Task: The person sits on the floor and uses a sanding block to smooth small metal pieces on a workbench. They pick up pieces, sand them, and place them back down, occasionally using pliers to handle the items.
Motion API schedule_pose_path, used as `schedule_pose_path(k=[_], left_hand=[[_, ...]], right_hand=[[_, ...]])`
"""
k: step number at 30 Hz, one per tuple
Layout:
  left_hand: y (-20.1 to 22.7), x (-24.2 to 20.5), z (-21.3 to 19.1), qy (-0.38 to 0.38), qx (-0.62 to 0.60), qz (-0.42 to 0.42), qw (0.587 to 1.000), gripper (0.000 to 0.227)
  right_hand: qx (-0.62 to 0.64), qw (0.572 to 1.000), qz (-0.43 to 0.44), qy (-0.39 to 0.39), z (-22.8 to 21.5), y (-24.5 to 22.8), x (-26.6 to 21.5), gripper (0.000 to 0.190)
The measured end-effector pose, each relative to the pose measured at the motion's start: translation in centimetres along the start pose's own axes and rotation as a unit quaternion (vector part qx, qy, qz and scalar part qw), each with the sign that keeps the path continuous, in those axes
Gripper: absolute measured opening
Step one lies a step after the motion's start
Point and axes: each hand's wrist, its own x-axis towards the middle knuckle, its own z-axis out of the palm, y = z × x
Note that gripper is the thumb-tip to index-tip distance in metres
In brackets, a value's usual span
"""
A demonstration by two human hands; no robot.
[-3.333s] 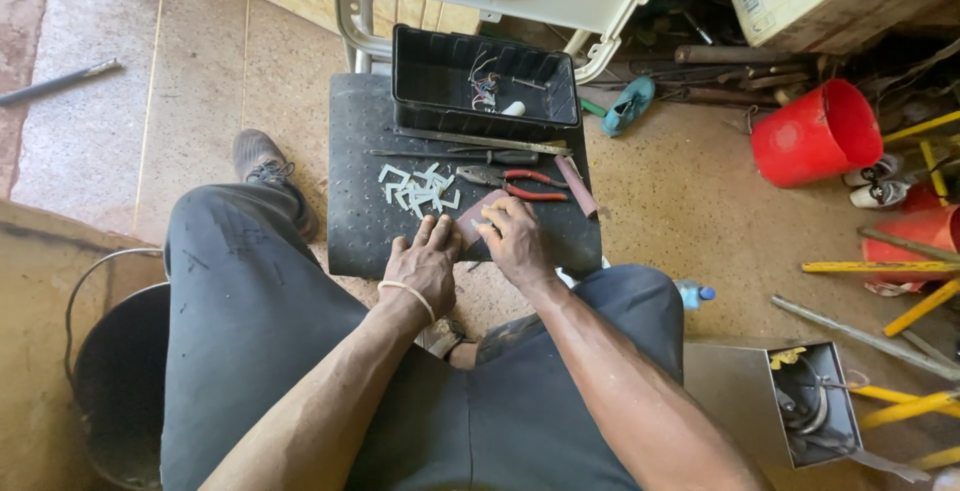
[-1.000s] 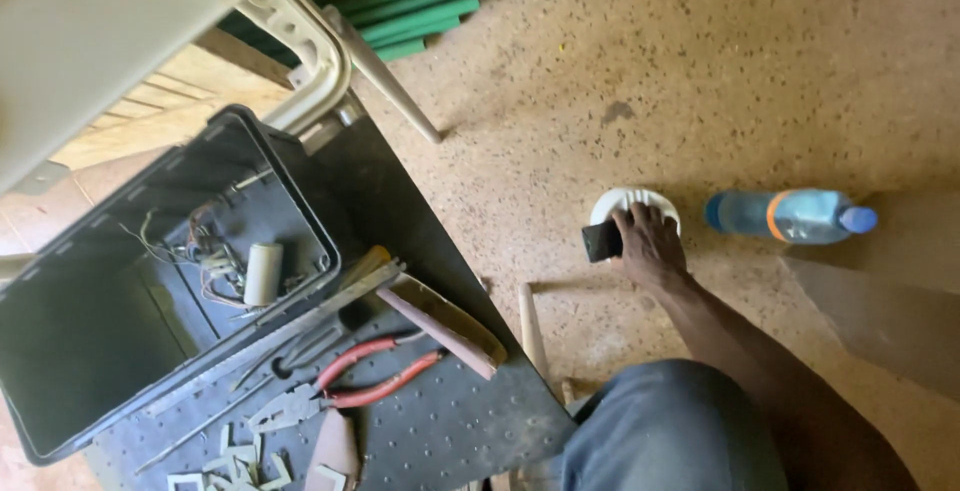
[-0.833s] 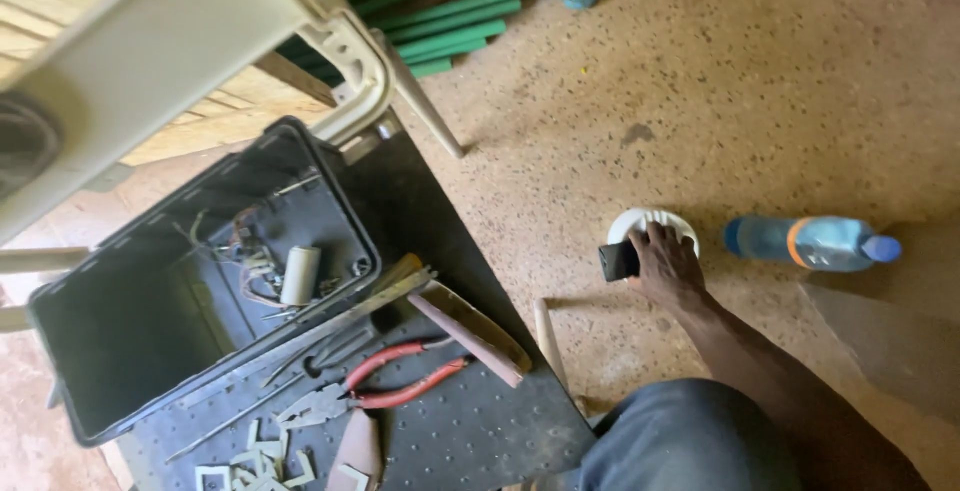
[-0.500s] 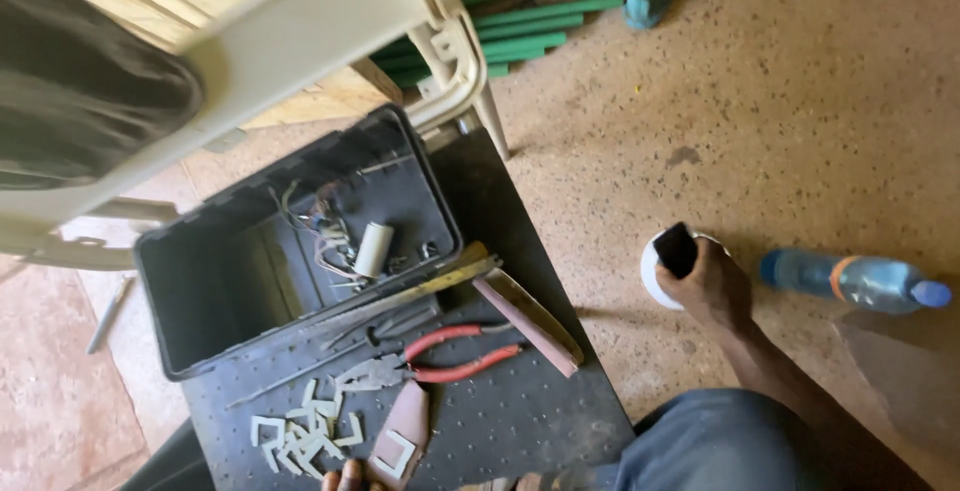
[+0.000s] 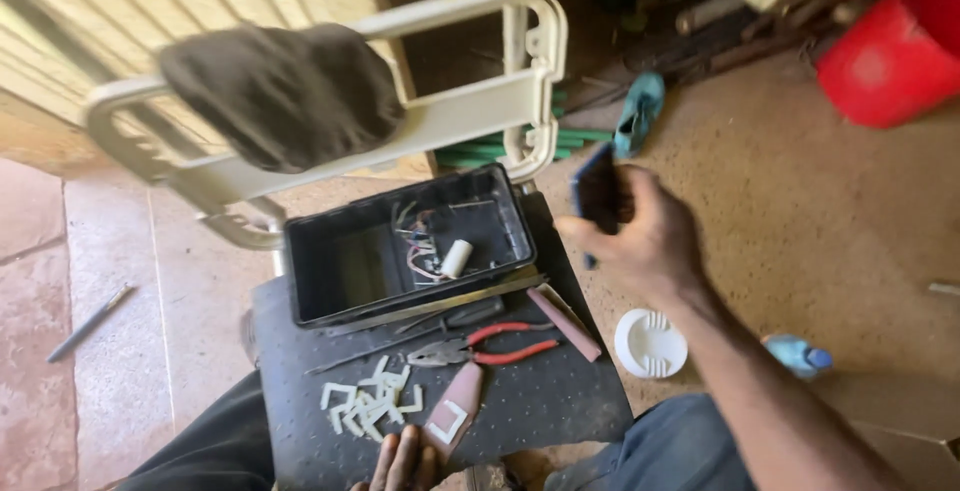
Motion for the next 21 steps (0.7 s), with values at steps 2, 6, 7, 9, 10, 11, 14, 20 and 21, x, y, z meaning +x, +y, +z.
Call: schedule_pose_path(k=[2,6,7,9,10,11,14,20,21], left_hand=[[-0.6,2.8,-1.8,-0.017,-0.005,0.021,1.000,0.025],[-2.2,2.6,-5.1,-0.484,-0.102,0.041,0.868,0.076],[-2.2,3.9,-5.5,-0.476,-0.103,0.035,0.873,0.076],[-2.1,6.6,-6.1,-0.675,-0.146,-0.026,0.723,0.076],[-2.5,9.7,-7.5,-0.668,-0.150,-0.032,0.728,0.076],[-2.9,12.7,-9.0,-0.726,-0.156,-0.024,0.670,0.075],[-3.4,15.5,-10.8,-0.769,-0.172,-0.020,0.616,0.072],[-3.5,15.7,-11.1,-0.753,-0.189,-0.027,0.630,0.083],[-3.2,15.4,-11.0,-0.748,-0.177,-0.034,0.639,0.076]], right_hand=[[0.010,0.998,-0.035,0.042,3.3,-3.7,0.1,0.060],[-0.028,0.991,-0.071,0.107,12.1,-6.7,2.1,0.065],[-0.031,0.990,-0.082,0.110,12.7,-7.9,1.9,0.065],[0.001,0.997,0.035,0.070,14.0,-10.2,1.8,0.074],[-0.003,0.997,0.024,0.070,14.4,-11.1,1.4,0.074],[0.002,0.994,0.068,0.089,14.9,-11.8,1.1,0.081],[0.016,0.985,0.140,0.102,15.2,-14.6,-0.6,0.082],[0.022,0.984,0.145,0.100,16.9,-13.7,0.0,0.087],[0.044,0.980,0.171,0.088,16.2,-14.4,-0.6,0.079]])
